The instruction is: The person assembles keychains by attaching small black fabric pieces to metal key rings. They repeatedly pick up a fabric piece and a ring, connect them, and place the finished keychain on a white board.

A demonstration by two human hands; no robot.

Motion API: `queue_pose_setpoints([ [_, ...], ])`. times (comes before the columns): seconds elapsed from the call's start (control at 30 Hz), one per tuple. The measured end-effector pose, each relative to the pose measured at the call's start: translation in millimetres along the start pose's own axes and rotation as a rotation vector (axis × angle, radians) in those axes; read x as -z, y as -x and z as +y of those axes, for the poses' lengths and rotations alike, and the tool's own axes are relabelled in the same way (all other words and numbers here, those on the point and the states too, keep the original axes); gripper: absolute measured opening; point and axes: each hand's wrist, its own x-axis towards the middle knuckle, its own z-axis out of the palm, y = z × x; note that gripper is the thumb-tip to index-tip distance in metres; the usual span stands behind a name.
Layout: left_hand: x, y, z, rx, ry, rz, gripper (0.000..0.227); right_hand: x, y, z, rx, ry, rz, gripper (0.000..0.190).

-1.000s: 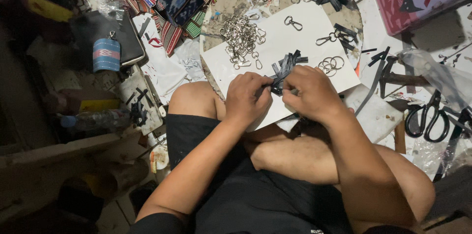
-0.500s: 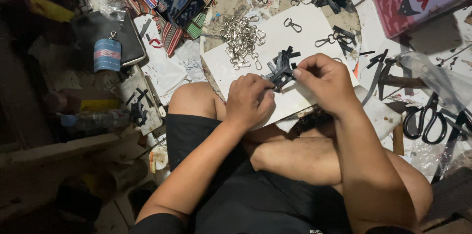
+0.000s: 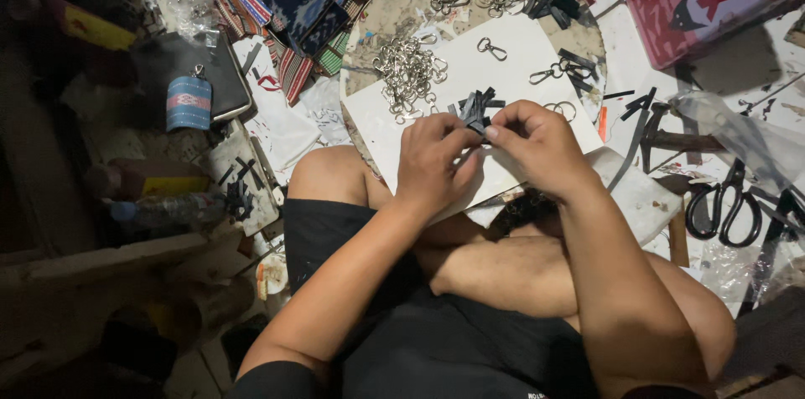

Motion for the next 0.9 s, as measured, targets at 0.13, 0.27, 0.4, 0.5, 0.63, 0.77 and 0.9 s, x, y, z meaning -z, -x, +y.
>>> queue_pose_setpoints([
  [0.13, -0.5, -2.7, 0.0, -0.009, -0.005, -0.003, 0.008, 1.5, -0.9, 10.1, -0.079, -0.131, 0.009, 0.010],
  [0.27, 2.4, -2.3, 2.7, -0.029, -0.012, -0.005, 0.008, 3.2, 0.3, -11.2, -0.111, -0.324, 0.084, 0.010],
  [0.4, -10.7, 6.3, -5.7, 0.009, 0.059, -0.008, 0.013, 4.7, 2.9, -20.1, -0.048, -0.298, 0.145, 0.014],
  [0.5, -4.0, -0.3, 0.7, -0.015, 0.078, -0.027, 0.004, 7.0, 1.1, -7.2, -0.036, -0.275, 0.196, 0.012],
  [0.63, -0.7, -2.7, 7.0, 0.000, 0.098, -0.070, 0.009, 10.5, -0.3, -0.6, -0.032, -0.291, 0.217, 0.019],
  [0.77, 5.1, -4.2, -5.7, 0.035, 0.081, -0.048, 0.018, 8.6, 4.3, -14.0, -0.075, -0.321, 0.251, 0.020],
  [0.9, 32.9, -3.3, -37.5, 0.180, -0.137, -0.163, 0.029, 7.8, 2.7, -18.3, -0.014, -0.303, 0.275, 0.027],
])
